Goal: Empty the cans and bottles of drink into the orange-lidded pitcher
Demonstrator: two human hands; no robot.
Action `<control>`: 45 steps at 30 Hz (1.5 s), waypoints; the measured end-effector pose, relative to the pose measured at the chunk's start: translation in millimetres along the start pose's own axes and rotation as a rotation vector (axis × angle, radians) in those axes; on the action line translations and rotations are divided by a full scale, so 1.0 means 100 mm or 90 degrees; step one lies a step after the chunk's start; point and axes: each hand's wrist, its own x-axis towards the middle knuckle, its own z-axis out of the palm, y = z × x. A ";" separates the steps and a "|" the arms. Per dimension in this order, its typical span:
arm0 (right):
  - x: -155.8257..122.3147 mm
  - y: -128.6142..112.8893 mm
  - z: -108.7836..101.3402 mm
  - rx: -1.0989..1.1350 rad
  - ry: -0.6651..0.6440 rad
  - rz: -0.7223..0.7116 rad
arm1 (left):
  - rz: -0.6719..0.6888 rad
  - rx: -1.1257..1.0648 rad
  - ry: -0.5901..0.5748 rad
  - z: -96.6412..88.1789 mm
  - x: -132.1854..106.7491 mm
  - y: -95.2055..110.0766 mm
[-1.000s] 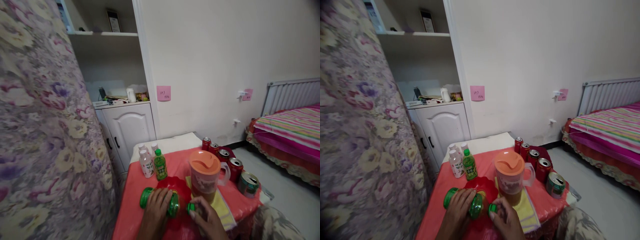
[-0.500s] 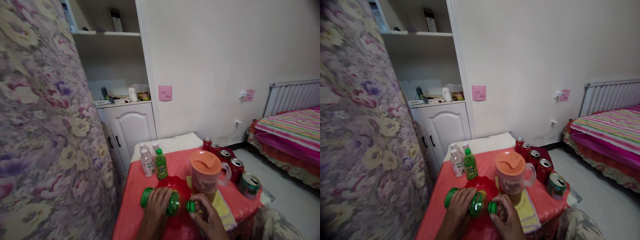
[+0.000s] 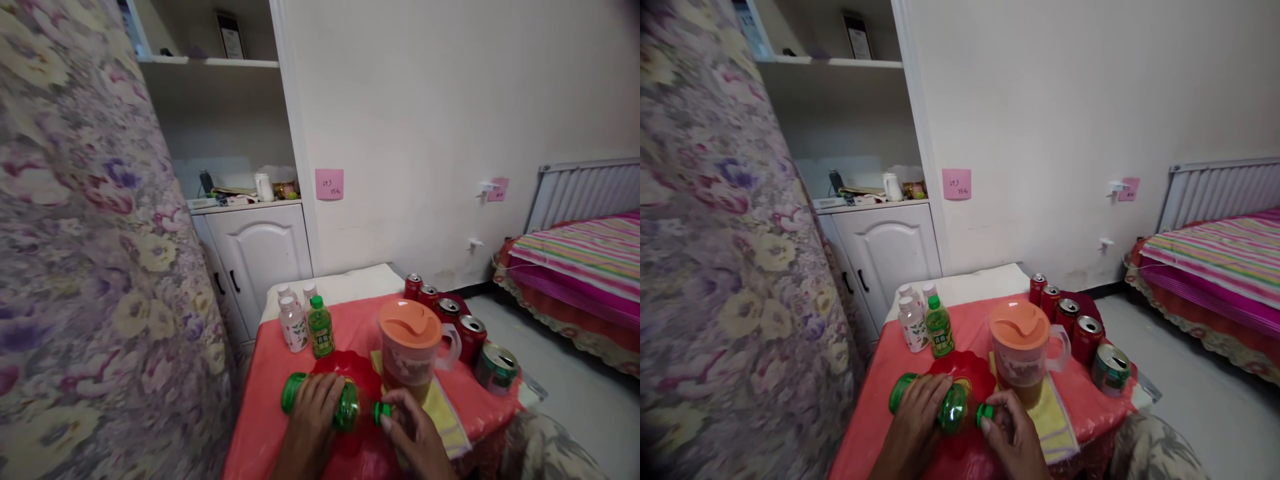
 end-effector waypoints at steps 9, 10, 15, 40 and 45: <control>-0.10 0.05 -0.10 0.043 0.030 -0.015 | -0.013 -0.039 0.059 0.05 -0.06 -0.13; -0.11 0.06 -0.14 0.036 0.039 -0.021 | -0.027 -0.053 0.072 0.07 -0.07 -0.15; -0.12 0.20 -0.57 -0.052 0.097 -0.009 | -0.134 -0.126 0.125 0.15 -0.09 -0.19; 0.21 0.68 -1.48 -0.334 0.308 -0.052 | -0.632 -0.735 0.238 -0.23 0.32 0.18; 0.12 0.63 -1.49 -0.296 0.322 -0.053 | -0.652 -0.745 0.241 -0.24 0.33 0.19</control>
